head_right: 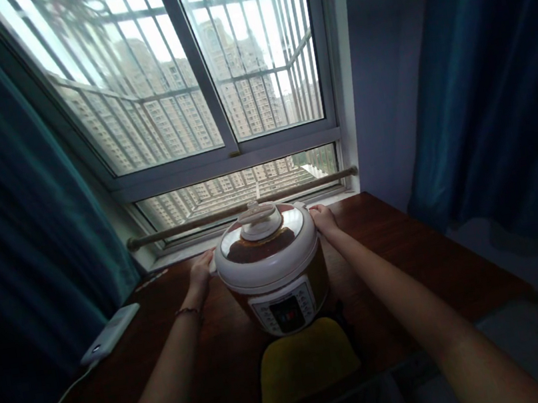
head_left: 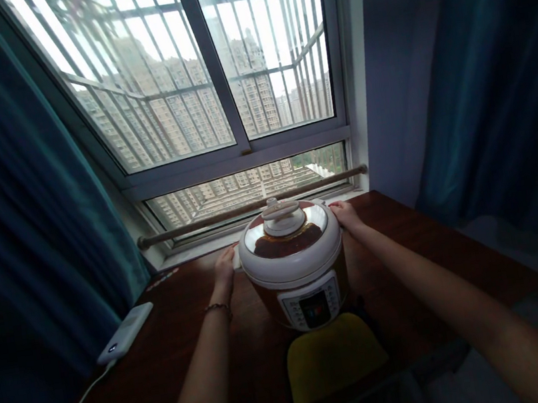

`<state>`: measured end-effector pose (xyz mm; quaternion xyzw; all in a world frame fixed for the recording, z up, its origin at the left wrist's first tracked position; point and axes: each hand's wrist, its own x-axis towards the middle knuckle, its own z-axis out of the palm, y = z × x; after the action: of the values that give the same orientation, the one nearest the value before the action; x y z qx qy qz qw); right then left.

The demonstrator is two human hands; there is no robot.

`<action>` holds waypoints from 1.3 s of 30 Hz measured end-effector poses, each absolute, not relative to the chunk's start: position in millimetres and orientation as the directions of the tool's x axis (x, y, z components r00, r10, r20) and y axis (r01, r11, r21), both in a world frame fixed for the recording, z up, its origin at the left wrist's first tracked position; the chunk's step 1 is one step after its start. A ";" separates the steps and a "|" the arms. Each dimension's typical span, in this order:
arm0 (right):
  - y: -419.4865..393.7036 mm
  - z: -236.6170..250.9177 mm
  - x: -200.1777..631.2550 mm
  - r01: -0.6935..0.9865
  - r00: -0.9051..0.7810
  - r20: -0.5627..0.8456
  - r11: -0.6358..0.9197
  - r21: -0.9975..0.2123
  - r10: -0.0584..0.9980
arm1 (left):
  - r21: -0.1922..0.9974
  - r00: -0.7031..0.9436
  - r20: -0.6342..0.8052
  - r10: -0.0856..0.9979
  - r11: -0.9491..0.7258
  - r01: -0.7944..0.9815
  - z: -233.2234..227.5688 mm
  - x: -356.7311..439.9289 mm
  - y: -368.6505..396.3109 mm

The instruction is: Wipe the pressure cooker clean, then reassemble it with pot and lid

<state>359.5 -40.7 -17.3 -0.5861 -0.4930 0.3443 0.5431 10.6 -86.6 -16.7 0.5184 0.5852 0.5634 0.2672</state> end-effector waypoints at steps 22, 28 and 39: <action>-291.1 -212.7 257.7 0.764 0.085 0.207 0.070 -0.641 0.975 | -0.021 0.136 0.473 0.870 -0.143 0.990 -233.4 112.7 -314.1; -285.8 -196.3 246.6 0.915 -0.014 0.075 0.043 -0.402 0.997 | -0.156 0.196 0.420 0.886 -0.142 0.977 -225.6 111.5 -313.6; -284.0 -197.0 258.7 0.928 -0.092 0.021 0.093 -0.360 0.996 | -0.104 0.092 0.342 0.935 -0.060 0.993 -213.8 127.3 -312.3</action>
<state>258.7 -284.0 -197.0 -0.6610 -0.7276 0.1283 0.1312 127.3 -312.3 -213.8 0.7221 0.6674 0.0919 -0.1571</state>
